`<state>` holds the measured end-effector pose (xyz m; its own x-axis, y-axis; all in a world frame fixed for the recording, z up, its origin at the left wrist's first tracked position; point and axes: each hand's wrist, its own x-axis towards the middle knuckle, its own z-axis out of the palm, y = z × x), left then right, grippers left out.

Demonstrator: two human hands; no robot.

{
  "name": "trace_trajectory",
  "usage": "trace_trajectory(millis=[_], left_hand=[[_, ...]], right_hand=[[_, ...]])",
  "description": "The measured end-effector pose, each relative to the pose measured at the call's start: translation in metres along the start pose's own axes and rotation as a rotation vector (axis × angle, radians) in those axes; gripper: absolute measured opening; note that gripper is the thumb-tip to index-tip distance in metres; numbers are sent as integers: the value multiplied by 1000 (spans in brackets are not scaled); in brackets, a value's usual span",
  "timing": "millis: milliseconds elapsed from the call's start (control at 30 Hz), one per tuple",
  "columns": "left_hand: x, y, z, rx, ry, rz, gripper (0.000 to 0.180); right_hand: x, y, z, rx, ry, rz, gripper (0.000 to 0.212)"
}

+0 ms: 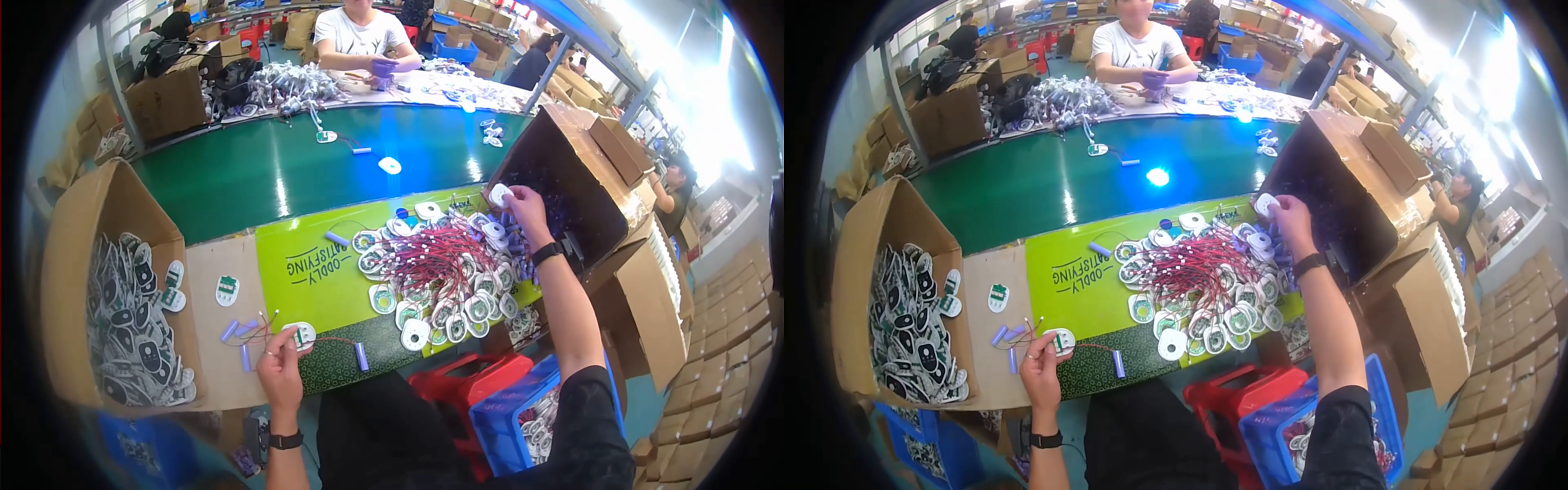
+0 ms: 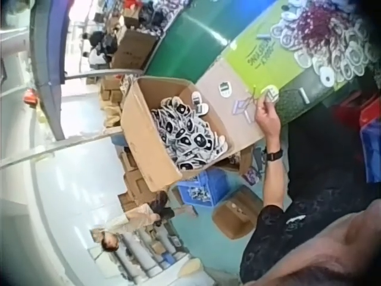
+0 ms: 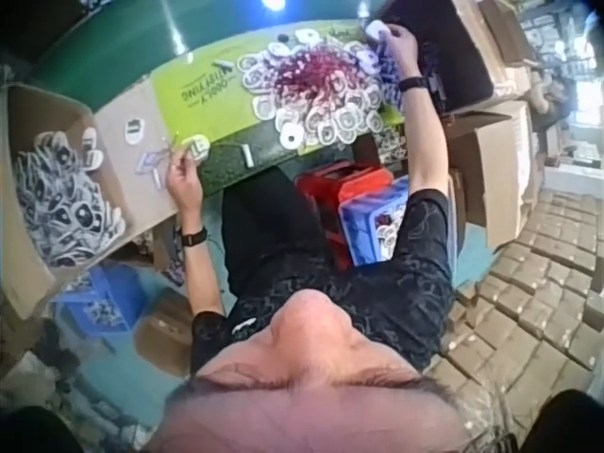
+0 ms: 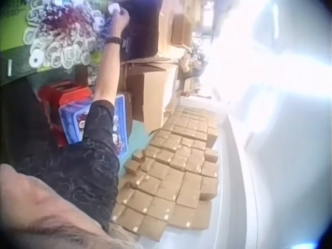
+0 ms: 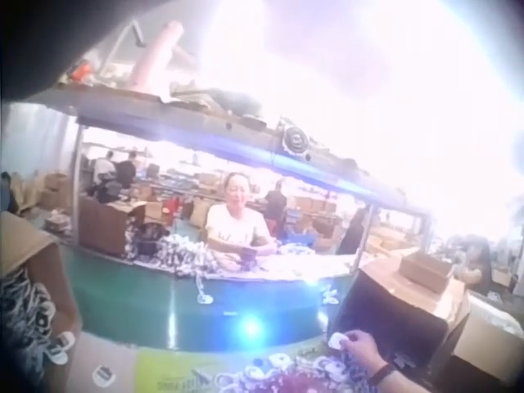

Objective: The worker is assembling small circular circuit boards with attached wires and batteries on an assembly line conveyor.

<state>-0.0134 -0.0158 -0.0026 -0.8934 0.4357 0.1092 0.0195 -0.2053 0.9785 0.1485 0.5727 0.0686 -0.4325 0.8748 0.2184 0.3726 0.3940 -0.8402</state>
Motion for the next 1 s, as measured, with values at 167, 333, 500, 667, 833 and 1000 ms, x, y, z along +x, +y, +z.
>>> trace_trajectory(millis=[167, 333, 500, 667, 833, 1000], left_hand=[[-1, -1, -3, 24, 12, -10, 24], [-2, 0, -10, 34, 48, -30, 24], [-2, -6, -7, 29, 24, -2, 24], [-3, -5, -4, 42, 25, 13, 24], [-2, -5, -8, 32, 30, 14, 24], [-2, -3, -5, 42, 30, 12, 24]], right_hand=[[-30, 5, 4, -486, 74, -401, 41], [-96, -81, 14, -453, -429, -469, 29], [-94, -58, 35, -445, -368, -500, 23], [-92, -66, 41, -310, -259, -231, 22], [-87, -73, 40, -282, -169, -256, 23], [-72, -68, 32, -82, -136, -192, 23]])
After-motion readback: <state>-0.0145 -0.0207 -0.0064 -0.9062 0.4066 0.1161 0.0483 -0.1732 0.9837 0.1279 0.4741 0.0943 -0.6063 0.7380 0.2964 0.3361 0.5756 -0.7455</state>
